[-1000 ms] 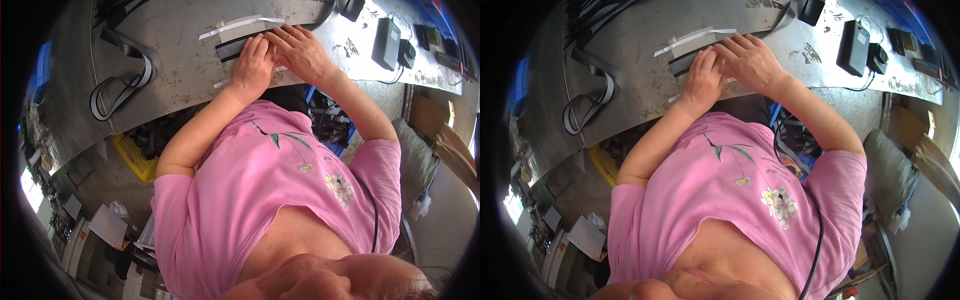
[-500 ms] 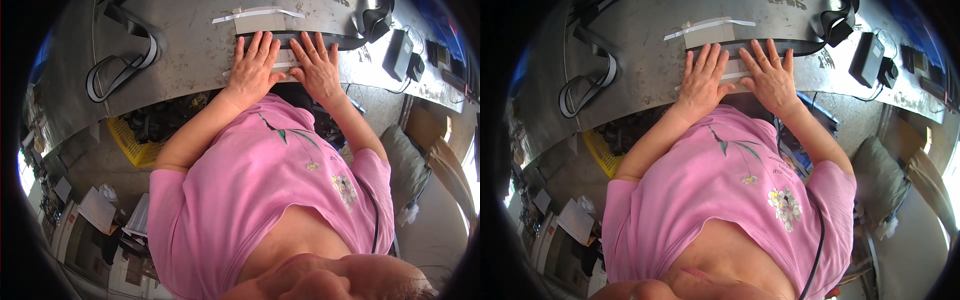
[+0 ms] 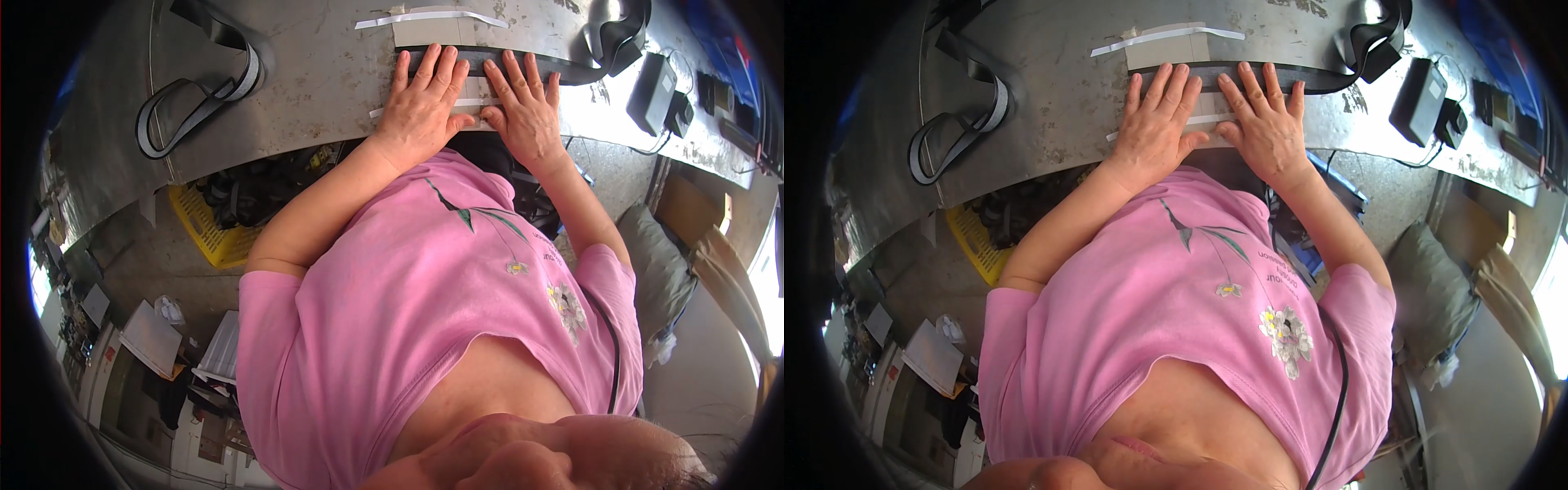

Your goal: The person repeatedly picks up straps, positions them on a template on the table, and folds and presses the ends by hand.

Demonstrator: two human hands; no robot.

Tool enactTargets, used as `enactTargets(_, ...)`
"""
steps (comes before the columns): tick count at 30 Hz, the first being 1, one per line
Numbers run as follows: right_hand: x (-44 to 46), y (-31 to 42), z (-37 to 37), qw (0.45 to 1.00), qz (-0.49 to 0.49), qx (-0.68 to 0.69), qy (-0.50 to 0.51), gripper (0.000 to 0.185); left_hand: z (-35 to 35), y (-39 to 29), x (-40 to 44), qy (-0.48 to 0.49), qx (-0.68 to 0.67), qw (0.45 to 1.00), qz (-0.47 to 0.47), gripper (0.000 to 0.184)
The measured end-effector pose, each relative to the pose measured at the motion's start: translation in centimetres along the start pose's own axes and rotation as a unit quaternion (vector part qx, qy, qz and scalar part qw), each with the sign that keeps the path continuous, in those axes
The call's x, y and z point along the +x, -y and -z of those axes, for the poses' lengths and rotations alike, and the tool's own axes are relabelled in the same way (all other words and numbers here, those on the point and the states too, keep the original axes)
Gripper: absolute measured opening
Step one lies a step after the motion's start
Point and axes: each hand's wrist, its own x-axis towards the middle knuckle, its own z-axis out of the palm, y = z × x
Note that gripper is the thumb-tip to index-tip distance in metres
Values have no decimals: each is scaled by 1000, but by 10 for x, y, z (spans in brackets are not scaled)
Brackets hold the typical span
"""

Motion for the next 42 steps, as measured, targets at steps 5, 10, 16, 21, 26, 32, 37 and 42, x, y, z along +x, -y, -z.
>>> enactTargets(5,4,2,5,999,-5,32,-9,58,1,0,2,6,-3,1000,4,69)
enactTargets(10,41,11,25,971,38,196,-133,29,-2,3,5,4,20,1000,-4,70)
enactTargets(16,84,-3,6,931,-167,325,27,24,-7,6,7,-17,8,1000,-5,70)
enactTargets(21,90,-5,10,906,-215,350,102,22,-6,7,8,-22,-21,1000,-1,68)
enactTargets(26,92,0,10,911,-217,332,110,24,0,17,6,-33,-41,999,-6,65)
enactTargets(32,93,7,6,916,-218,326,80,23,19,48,14,-118,65,990,33,51)
enactTargets(37,94,9,7,921,-221,311,84,23,33,55,27,-68,37,996,53,33)
enactTargets(42,95,7,0,946,-192,255,62,23,31,56,40,-84,13,996,26,28)
